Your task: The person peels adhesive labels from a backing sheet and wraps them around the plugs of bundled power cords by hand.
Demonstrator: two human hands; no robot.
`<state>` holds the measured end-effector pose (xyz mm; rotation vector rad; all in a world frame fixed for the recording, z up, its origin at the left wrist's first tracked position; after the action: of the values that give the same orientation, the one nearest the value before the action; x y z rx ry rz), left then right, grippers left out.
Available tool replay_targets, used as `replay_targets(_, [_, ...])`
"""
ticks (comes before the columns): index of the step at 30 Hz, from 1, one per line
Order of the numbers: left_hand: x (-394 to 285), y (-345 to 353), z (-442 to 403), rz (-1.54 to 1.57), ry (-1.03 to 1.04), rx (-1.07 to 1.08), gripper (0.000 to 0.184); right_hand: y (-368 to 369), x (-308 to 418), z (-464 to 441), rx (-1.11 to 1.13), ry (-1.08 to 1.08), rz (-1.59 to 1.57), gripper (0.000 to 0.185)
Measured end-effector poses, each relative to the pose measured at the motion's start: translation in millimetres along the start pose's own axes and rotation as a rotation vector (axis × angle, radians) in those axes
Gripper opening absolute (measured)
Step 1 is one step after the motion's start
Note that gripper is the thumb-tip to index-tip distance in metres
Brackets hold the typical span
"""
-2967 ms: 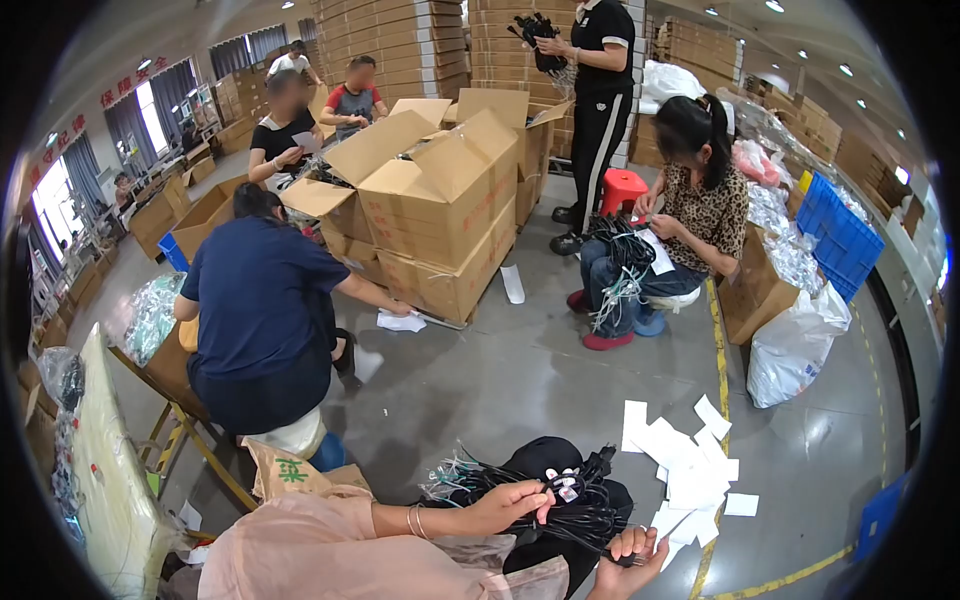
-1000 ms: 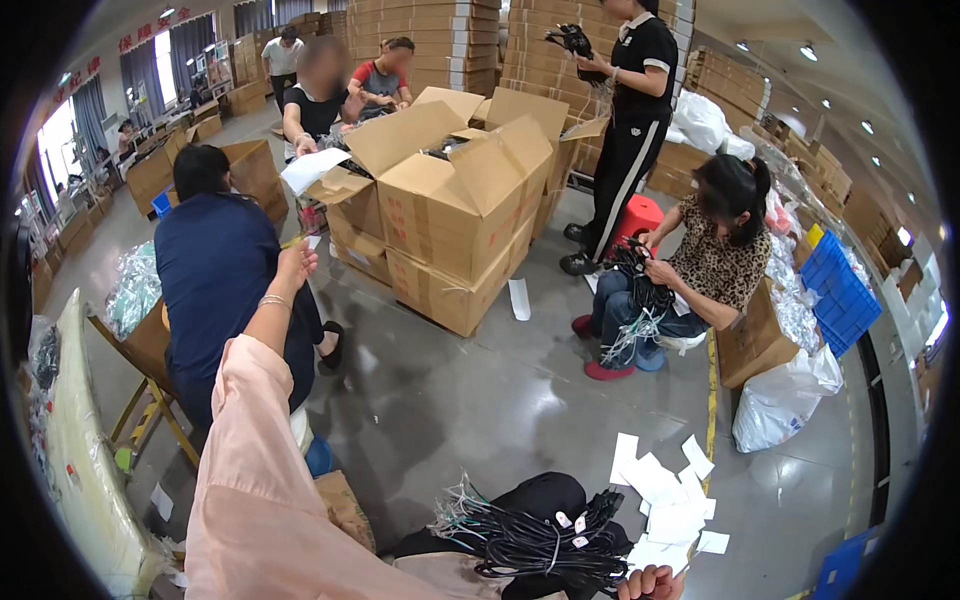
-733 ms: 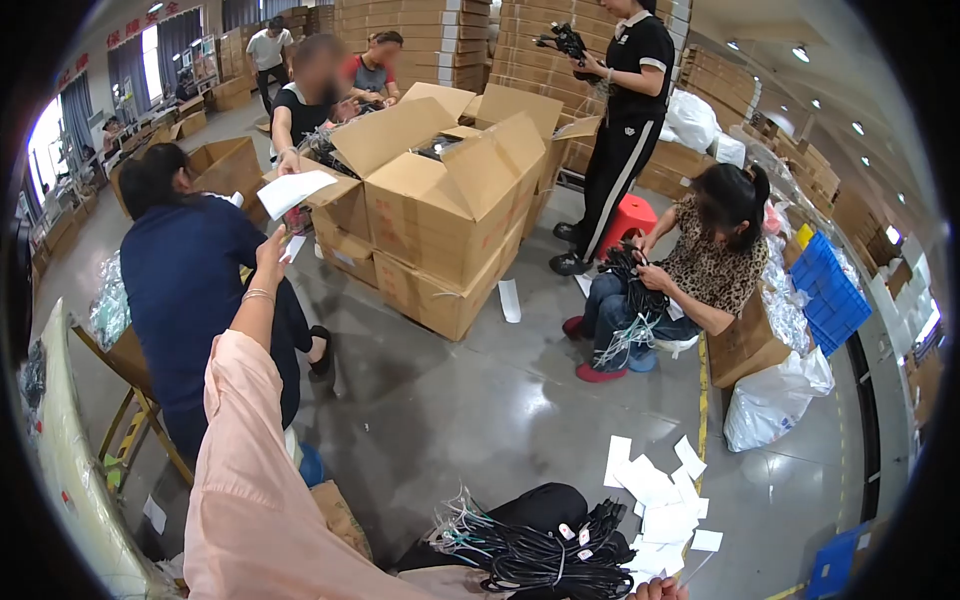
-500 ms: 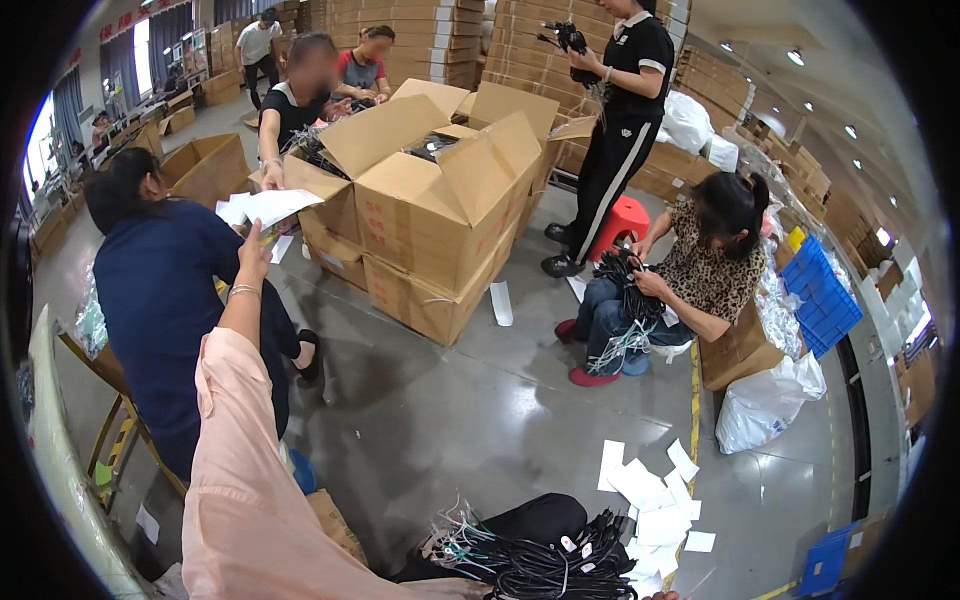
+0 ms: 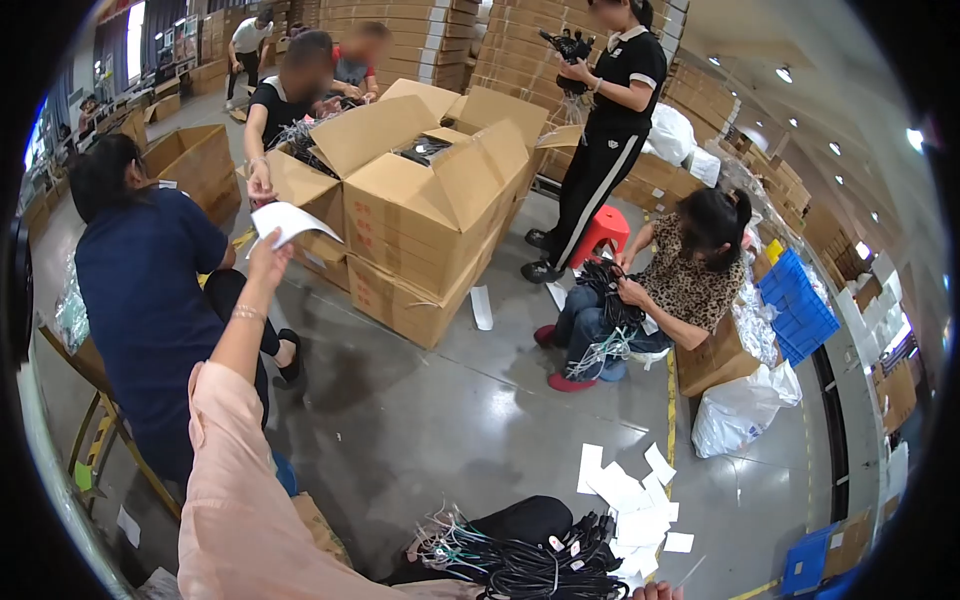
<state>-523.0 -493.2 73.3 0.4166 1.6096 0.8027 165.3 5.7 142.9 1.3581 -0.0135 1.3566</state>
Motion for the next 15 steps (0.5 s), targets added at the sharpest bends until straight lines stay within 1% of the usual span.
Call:
replay_targets(1, [6.0, 22.7, 35.5, 0.033, -0.054, 0.081, 0.02, -0.2, 1.7, -5.6, -0.038, 0.009, 0.006, 0.026])
replay_targets(2, [9.5, 49.4, 82.1, 0.084, -0.157, 0.175, 0.021, 0.0, 2.9, -10.8, -0.046, 0.021, -0.001, 0.024])
replay_targets(4, [30.2, 82.3, 162.9, 0.137, -0.427, 0.373, 0.022, 8.1, 4.8, -17.7, -0.071, 0.025, 0.04, 0.022])
replay_targets(5, [35.9, 102.0, 210.9, 0.17, -0.571, 0.5, 0.021, 2.7, 5.6, -23.0, -0.02, 0.089, 0.004, 0.023])
replay_targets(6, [42.9, 114.4, 258.7, 0.17, -0.672, 0.578, 0.021, -4.1, 7.9, -29.4, 0.031, 0.159, -0.027, 0.024])
replay_targets(7, [48.5, 128.2, 305.3, 0.083, -0.752, 0.691, 0.021, -10.9, 6.3, -36.2, -0.003, 0.139, -0.008, 0.028])
replay_targets(8, [70.7, 123.9, 348.3, 0.138, -0.856, 0.794, 0.022, -17.5, 4.0, -42.9, -0.036, 0.123, 0.011, 0.033])
replay_targets(9, [65.1, 135.8, 398.7, 0.103, -1.019, 0.867, 0.025, -22.7, 4.2, -48.1, -0.015, 0.137, 0.025, 0.036])
replay_targets(10, [61.1, 144.7, 443.8, 0.164, -1.102, 0.962, 0.027, -26.7, 3.9, -53.4, 0.017, 0.15, 0.011, 0.037])
replay_targets(11, [66.5, 148.0, 486.5, 0.252, -1.243, 1.035, 0.027, -31.6, 4.7, -59.7, 0.069, 0.168, 0.023, 0.036])
replay_targets(12, [72.6, 147.0, 524.7, 0.233, -1.359, 1.08, 0.026, -36.1, 5.2, -65.0, 0.121, 0.192, 0.037, 0.036])
replay_targets(13, [71.9, 147.7, 556.3, 0.223, -1.392, 1.136, 0.025, -37.7, 4.8, -69.7, 0.135, 0.213, 0.037, 0.036])
replay_targets(15, [79.4, 137.2, 613.5, 0.276, -1.504, 1.157, 0.024, -36.6, 7.4, -73.9, 0.169, 0.226, 0.092, 0.037])
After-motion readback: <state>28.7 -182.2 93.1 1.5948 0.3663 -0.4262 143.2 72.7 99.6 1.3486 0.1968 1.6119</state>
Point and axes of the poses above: each hand's wrist, its own z-axis away from the middle knuckle, its own y-axis out of the palm, x = y × z, the point moved 3 cm from there along -z, towards the middle knuckle, and after that the axes turned 4 degrees about y, right-handed, at the moved point
